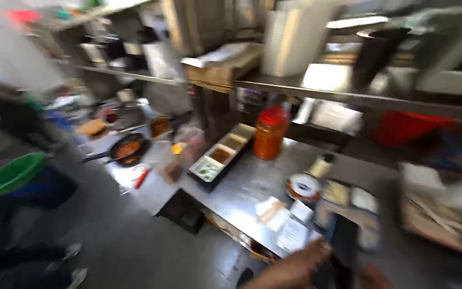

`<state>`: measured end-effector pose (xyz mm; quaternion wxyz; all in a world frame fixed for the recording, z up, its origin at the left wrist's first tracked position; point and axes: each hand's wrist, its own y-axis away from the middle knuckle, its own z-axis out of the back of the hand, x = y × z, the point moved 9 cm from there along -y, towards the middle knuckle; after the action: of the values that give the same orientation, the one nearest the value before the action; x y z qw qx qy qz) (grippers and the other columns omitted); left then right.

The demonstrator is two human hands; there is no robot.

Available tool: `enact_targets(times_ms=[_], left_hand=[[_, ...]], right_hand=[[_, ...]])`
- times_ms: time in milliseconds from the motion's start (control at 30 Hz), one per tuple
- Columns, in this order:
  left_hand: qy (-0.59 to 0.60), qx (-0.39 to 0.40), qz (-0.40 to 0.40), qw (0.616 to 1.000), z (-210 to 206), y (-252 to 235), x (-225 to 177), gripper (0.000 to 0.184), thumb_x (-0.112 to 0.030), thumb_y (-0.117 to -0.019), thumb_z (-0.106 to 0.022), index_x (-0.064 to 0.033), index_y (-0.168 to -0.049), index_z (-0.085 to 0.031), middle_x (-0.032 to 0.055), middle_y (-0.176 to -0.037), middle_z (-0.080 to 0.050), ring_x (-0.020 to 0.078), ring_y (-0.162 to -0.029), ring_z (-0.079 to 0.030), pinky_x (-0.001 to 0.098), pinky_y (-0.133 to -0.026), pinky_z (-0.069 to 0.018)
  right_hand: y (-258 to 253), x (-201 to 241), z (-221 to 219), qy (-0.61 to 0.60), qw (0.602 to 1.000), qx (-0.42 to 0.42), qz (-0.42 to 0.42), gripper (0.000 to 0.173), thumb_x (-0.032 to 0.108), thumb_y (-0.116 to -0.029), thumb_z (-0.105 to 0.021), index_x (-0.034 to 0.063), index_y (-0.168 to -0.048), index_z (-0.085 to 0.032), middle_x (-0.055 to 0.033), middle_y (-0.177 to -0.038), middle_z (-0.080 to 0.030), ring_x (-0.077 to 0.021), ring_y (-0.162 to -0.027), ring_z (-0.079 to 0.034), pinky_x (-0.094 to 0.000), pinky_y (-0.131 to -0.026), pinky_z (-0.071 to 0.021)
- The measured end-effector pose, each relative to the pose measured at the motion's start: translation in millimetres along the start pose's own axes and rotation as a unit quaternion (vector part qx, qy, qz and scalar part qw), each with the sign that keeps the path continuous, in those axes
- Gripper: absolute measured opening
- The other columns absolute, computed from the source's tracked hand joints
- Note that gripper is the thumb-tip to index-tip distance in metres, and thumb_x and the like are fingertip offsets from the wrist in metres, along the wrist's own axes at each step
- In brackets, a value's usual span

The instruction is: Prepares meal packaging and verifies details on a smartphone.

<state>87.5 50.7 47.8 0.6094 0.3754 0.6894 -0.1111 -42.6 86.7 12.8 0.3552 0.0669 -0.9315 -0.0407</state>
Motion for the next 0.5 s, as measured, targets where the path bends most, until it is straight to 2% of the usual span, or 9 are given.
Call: enact_targets(times_ms=[67,133,233,300,400,500], left_hand=[[0.047,0.039,0.072,0.996,-5,-1,21,0.065,-0.056,-0.1084,-0.032,-0.0170,-0.161,-0.029,0.0139,-0.145,-0.056,0.0281,-0.119,-0.065,0.0539,-0.085,-0.0601],[0.088,0.083,0.116,0.986,-15,-3,44,0.067,-0.061,-0.1073,-0.028,-0.0189,-0.160,-0.029,0.0127,-0.135,-0.063,0.0297,-0.108,-0.071,0.0528,-0.073,-0.0635],[0.137,0.124,0.169,0.968,-33,-5,71,0.069,-0.062,-0.1070,-0.024,-0.0100,-0.142,-0.053,0.0125,-0.119,-0.071,0.0294,-0.101,-0.073,0.0526,-0.075,-0.0630],[0.160,0.148,0.203,0.955,-46,-7,86,0.071,-0.062,-0.1071,-0.022,-0.0077,-0.139,-0.055,0.0140,-0.117,-0.071,0.0304,-0.100,-0.072,0.0524,-0.077,-0.0625],[0.173,0.154,0.245,0.942,-61,-12,97,0.074,-0.065,-0.1062,-0.020,-0.0096,-0.140,-0.056,0.0164,-0.120,-0.071,0.0329,-0.101,-0.072,0.0528,-0.077,-0.0619],[0.174,0.158,0.235,0.943,-70,-20,94,0.072,-0.064,-0.1065,-0.022,-0.0109,-0.141,-0.056,0.0160,-0.121,-0.070,0.0315,-0.102,-0.071,0.0505,-0.076,-0.0622]], right_hand=[[10,0,-15,-0.016,0.998,-0.066,-0.012,0.032,0.049,-0.0991,-0.057,0.0242,-0.110,-0.075,0.0008,-0.107,-0.077,-0.0118,-0.101,-0.073,-0.0369,-0.091,-0.0611],[18,-10,-4,-0.069,0.995,-0.069,-0.013,0.046,0.053,-0.0976,-0.059,0.0162,-0.121,-0.071,-0.0075,-0.115,-0.075,-0.0197,-0.107,-0.071,-0.0441,-0.095,-0.0592],[37,-21,22,-0.117,0.988,-0.097,-0.020,0.063,0.062,-0.0945,-0.059,0.0143,-0.135,-0.062,-0.0129,-0.126,-0.070,-0.0267,-0.117,-0.067,-0.0520,-0.100,-0.0556],[53,-24,34,-0.115,0.985,-0.128,-0.021,0.068,0.067,-0.0926,-0.057,0.0145,-0.137,-0.061,-0.0130,-0.127,-0.069,-0.0270,-0.118,-0.067,-0.0528,-0.100,-0.0550],[70,-16,42,-0.064,0.980,-0.188,-0.010,0.070,0.068,-0.0970,-0.047,0.0124,-0.137,-0.060,-0.0111,-0.126,-0.070,-0.0244,-0.117,-0.068,-0.0500,-0.100,-0.0562],[78,-2,48,-0.006,0.972,-0.234,0.009,0.072,0.067,-0.1000,-0.041,0.0098,-0.142,-0.054,-0.0099,-0.130,-0.069,-0.0225,-0.120,-0.066,-0.0475,-0.102,-0.0556]])
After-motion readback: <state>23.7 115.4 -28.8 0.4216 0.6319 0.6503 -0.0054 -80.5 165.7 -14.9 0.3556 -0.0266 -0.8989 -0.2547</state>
